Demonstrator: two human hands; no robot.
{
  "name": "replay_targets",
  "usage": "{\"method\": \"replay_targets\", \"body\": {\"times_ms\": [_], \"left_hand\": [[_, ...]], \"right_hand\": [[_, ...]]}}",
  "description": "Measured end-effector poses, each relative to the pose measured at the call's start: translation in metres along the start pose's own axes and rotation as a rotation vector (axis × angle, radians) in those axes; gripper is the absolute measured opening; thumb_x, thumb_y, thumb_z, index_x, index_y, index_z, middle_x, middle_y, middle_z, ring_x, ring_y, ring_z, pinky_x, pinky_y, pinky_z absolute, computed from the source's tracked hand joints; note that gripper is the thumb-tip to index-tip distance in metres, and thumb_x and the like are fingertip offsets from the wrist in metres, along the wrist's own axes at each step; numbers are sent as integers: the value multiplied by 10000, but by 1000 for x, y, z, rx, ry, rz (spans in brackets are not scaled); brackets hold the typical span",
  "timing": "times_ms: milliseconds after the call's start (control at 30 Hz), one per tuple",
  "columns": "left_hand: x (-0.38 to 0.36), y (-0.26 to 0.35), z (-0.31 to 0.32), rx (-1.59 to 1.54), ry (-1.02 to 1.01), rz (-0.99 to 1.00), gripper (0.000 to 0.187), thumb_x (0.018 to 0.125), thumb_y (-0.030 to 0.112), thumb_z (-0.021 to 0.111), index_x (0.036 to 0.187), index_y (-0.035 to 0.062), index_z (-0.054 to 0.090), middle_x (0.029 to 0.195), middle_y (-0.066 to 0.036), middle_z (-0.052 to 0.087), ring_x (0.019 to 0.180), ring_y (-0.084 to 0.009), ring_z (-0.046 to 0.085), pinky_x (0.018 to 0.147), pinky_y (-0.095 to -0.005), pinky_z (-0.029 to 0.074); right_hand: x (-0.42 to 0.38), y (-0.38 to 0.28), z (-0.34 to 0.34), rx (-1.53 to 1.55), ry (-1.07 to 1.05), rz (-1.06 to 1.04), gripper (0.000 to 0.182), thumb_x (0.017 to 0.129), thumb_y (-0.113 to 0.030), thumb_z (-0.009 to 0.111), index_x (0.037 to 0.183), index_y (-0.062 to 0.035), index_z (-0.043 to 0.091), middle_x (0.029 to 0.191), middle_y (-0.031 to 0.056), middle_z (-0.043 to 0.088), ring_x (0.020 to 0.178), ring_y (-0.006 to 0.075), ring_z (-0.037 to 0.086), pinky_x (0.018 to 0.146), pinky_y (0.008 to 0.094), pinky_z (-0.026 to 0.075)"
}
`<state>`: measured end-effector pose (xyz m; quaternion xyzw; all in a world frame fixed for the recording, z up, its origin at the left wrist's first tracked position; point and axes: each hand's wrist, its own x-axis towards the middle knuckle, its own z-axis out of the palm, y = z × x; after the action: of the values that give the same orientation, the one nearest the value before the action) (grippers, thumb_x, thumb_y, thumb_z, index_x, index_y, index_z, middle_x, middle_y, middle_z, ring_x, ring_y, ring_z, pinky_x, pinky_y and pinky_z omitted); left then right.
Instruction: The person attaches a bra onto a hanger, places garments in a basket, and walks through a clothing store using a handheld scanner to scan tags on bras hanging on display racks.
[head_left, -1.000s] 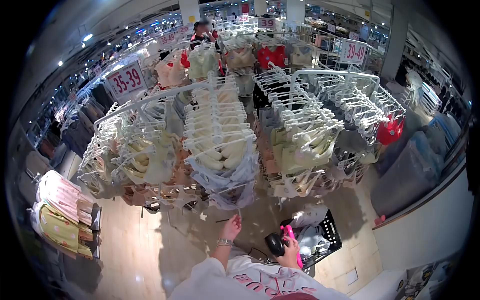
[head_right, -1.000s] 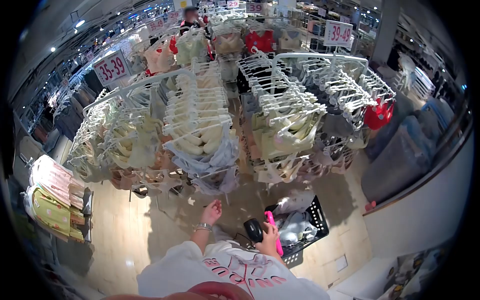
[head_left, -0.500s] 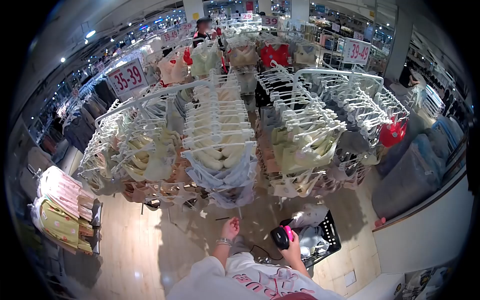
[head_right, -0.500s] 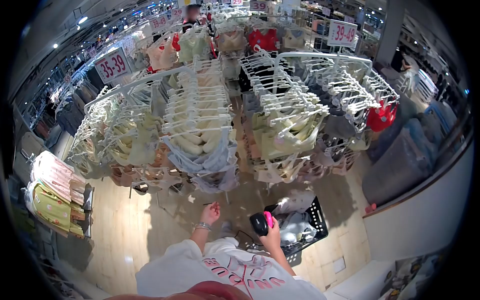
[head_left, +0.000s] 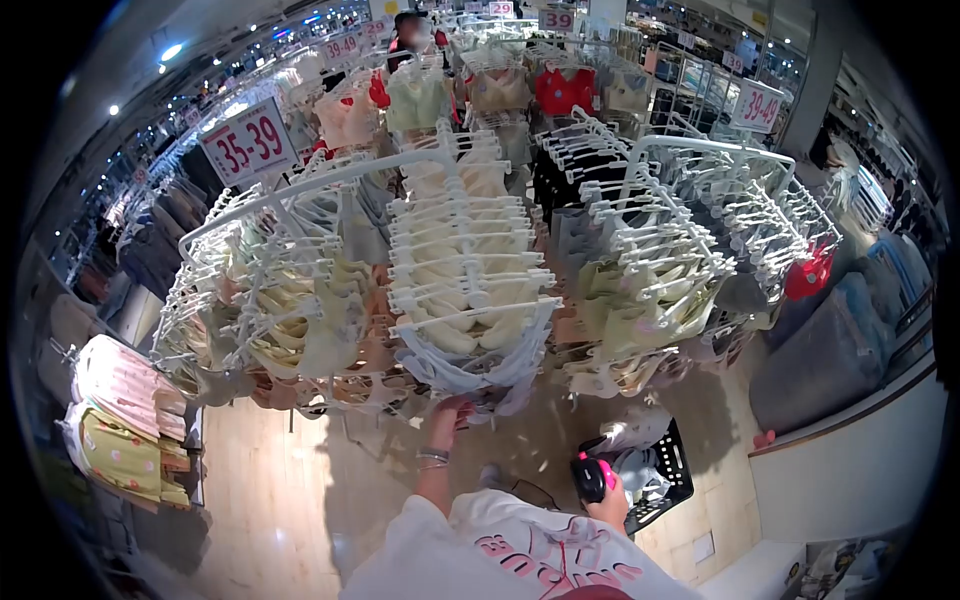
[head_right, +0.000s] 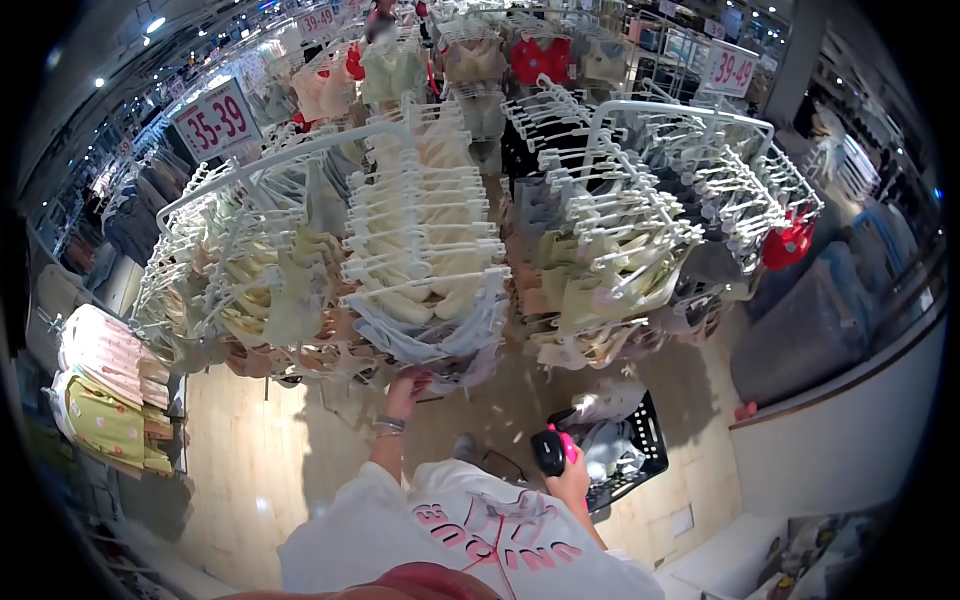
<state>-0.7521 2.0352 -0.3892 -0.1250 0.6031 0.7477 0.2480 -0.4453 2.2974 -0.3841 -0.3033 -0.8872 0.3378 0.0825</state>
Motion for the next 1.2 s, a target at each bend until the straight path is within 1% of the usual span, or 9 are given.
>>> {"method": "replay_targets", "body": {"times_ms": [167,267,367,467,533,767,867,967,1200], "left_hand": [[-3,53,-20,522,-553,-203,291,925,266,571,1048,11,635,887,-52,664,852,-122,625,777,-274,499],[-51,126,1,655,-647,-30,281,939,260,561,1035,10,645,924,-52,653,839,-126,618,745,-268,496],[-131,236,31,744,-650,302,232,898,180,622,1051,7,645,936,-50,638,869,-140,604,759,-276,476],[-176,302,26,699,-581,965,294,768,30,679,1059,4,641,848,-70,655,769,-191,597,691,-323,452],[-196,325,34,351,-506,1495,167,669,123,727,796,60,638,731,-41,642,598,-191,535,555,-343,375],[-287,363,90,-339,-742,2272,272,813,528,628,1028,369,678,1079,122,583,973,-136,509,799,-301,329],[-314,365,100,42,-549,2477,254,894,248,556,1074,86,632,1204,-132,523,1050,-225,498,895,-340,408],[-333,346,110,74,-287,2530,292,824,234,584,1043,41,592,1133,-117,558,1024,-218,512,884,-344,414],[-348,338,120,129,-257,2570,315,846,242,564,1048,1,585,1121,-126,561,1026,-242,507,865,-347,416]], "right_hand": [[4,9,12,-49,-39,51,590,564,-307,786,1100,-107,642,1247,73,510,984,318,600,800,399,496],[9,5,14,-41,-74,89,594,573,-328,785,1116,-134,644,1261,67,498,1008,314,595,809,402,491],[15,17,28,-35,-108,189,594,569,-333,787,1119,-160,645,1268,62,491,1005,316,596,808,402,490],[20,21,34,-20,-114,196,594,567,-333,786,1118,-160,646,1269,61,491,1006,316,596,808,401,491],[25,16,34,-20,-116,176,594,566,-332,786,1118,-161,646,1269,61,490,1007,316,595,808,401,491],[27,21,33,-37,-120,142,594,563,-331,785,1115,-162,647,1271,59,488,1009,315,595,808,400,492],[24,26,33,-39,-124,129,594,561,-331,785,1114,-162,648,1272,58,488,1009,314,595,808,400,492],[18,34,32,-36,-139,123,594,559,-331,784,1113,-163,648,1272,57,487,1010,314,595,808,399,493],[17,48,34,11,-143,98,595,556,-330,783,1111,-164,649,1274,55,486,1012,313,595,808,398,493]]}}
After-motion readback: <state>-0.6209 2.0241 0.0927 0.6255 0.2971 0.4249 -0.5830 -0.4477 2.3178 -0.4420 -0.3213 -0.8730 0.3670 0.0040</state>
